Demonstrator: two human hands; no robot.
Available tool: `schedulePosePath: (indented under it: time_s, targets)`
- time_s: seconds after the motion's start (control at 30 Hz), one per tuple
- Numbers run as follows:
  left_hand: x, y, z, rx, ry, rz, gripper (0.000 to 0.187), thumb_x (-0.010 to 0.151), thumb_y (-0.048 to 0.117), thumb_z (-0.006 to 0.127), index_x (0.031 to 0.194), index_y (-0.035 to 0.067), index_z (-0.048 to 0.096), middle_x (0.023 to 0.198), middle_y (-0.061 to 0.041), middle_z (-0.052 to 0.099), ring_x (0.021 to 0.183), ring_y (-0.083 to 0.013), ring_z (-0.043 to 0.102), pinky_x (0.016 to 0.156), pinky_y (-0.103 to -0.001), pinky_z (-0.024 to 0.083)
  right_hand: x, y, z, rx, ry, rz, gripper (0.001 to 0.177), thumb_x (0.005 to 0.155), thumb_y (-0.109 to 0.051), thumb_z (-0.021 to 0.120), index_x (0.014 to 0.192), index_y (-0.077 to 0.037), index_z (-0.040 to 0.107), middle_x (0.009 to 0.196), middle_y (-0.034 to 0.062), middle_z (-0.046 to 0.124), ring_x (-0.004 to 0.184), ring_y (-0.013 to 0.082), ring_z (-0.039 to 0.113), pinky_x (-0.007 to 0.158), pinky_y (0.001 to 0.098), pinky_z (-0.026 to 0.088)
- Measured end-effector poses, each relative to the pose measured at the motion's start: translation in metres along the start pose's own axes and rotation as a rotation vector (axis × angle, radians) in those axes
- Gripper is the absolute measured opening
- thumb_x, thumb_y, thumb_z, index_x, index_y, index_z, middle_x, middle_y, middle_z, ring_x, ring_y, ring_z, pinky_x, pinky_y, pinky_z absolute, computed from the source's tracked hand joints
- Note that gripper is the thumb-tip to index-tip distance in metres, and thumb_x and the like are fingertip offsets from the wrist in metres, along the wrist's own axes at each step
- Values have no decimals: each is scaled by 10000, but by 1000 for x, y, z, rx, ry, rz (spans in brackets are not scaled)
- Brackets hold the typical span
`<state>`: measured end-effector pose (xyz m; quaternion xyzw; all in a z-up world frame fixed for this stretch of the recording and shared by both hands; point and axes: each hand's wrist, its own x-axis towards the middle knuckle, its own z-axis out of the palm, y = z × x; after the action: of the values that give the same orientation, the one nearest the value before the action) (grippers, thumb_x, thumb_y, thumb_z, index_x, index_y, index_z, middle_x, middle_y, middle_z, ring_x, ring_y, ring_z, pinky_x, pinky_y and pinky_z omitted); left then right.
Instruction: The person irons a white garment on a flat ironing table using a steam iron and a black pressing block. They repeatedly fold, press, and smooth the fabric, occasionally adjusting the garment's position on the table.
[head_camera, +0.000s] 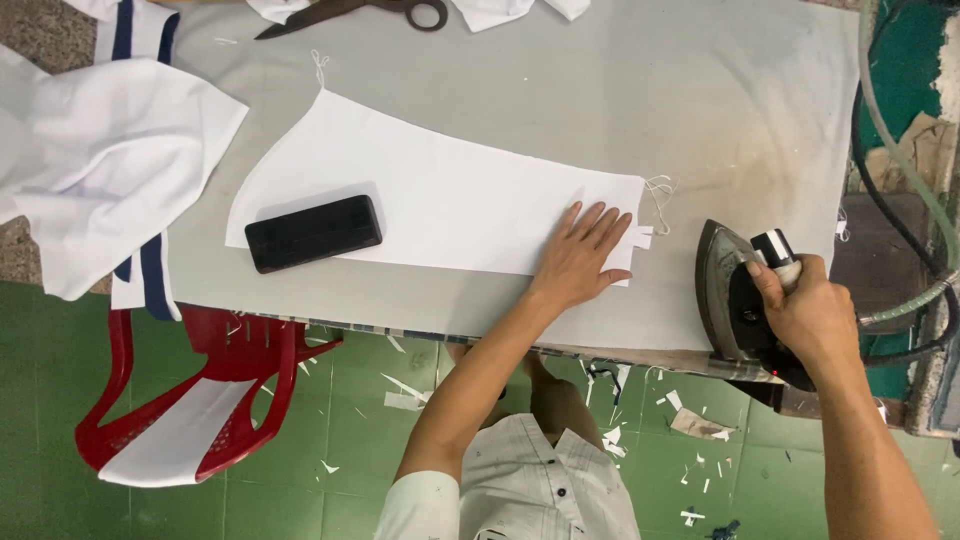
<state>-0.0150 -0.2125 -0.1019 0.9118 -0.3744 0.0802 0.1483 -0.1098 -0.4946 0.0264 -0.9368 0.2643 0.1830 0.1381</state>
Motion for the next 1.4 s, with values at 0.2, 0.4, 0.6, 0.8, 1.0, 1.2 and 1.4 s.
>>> schedulePosePath:
  time_s: [0.2, 0.4, 0.6, 0.8, 1.0, 1.2, 1.4]
  targets:
    - [-4, 9, -3, -57, -56, 9, 857, 937, 707, 495, 1556, 129, 367, 1504, -69, 568, 1474, -271, 420, 1286, -484, 211, 32, -16, -6, -84, 59, -207, 626, 1064, -552, 532, 1193, 60, 526, 867, 409, 665, 814, 642, 597, 610, 640, 464]
    - [-62, 32, -50, -256, 120, 14, 450, 1018, 400, 595, 1317, 69, 531, 1277, -113, 629, 1266, -303, 557, 1165, -453, 375, 78, -96, -46, -173, -95, -255, 639, 1048, -563, 532, 1323, 14, 532, 942, 379, 688, 849, 583, 645, 655, 615, 513]
    - [-79, 13, -78, -244, 377, -171, 180, 984, 198, 712, 911, 36, 691, 926, -79, 669, 917, -249, 617, 832, -360, 497, 124, -205, -67, -292, -10, -609, 584, 1074, -545, 542, 1255, 10, 522, 805, 307, 695, 728, 540, 654, 579, 576, 496]
    - [-28, 31, -67, -155, 332, -292, 246, 981, 263, 714, 953, 19, 704, 981, -100, 626, 1000, -273, 569, 905, -400, 477, 173, -299, -37, -312, -70, -914, 708, 1055, -636, 475, 1249, 44, 509, 643, 257, 635, 677, 528, 613, 568, 577, 470]
    - [41, 40, -19, 32, 278, -439, 452, 898, 487, 730, 989, 45, 753, 1099, -119, 651, 1088, -284, 558, 1015, -422, 474, 191, -330, -26, -245, -61, -1140, 658, 1097, -601, 552, 1117, 56, 520, 579, 212, 545, 543, 507, 547, 471, 569, 434]
    - [52, 60, 4, 57, 273, -461, 433, 929, 524, 686, 845, 102, 731, 908, -60, 636, 975, -271, 572, 940, -383, 471, 198, -301, -27, -224, 188, -1385, 558, 1102, -476, 614, 1319, 37, 578, 882, 205, 649, 752, 444, 628, 508, 520, 502]
    - [57, 73, 27, -11, 377, -496, 386, 948, 425, 682, 787, 74, 673, 821, -74, 572, 915, -283, 567, 898, -415, 489, 188, -234, -33, -485, 460, -1585, 701, 924, -207, 642, 1520, 85, 416, 1490, 326, 460, 1168, 459, 543, 953, 487, 451]
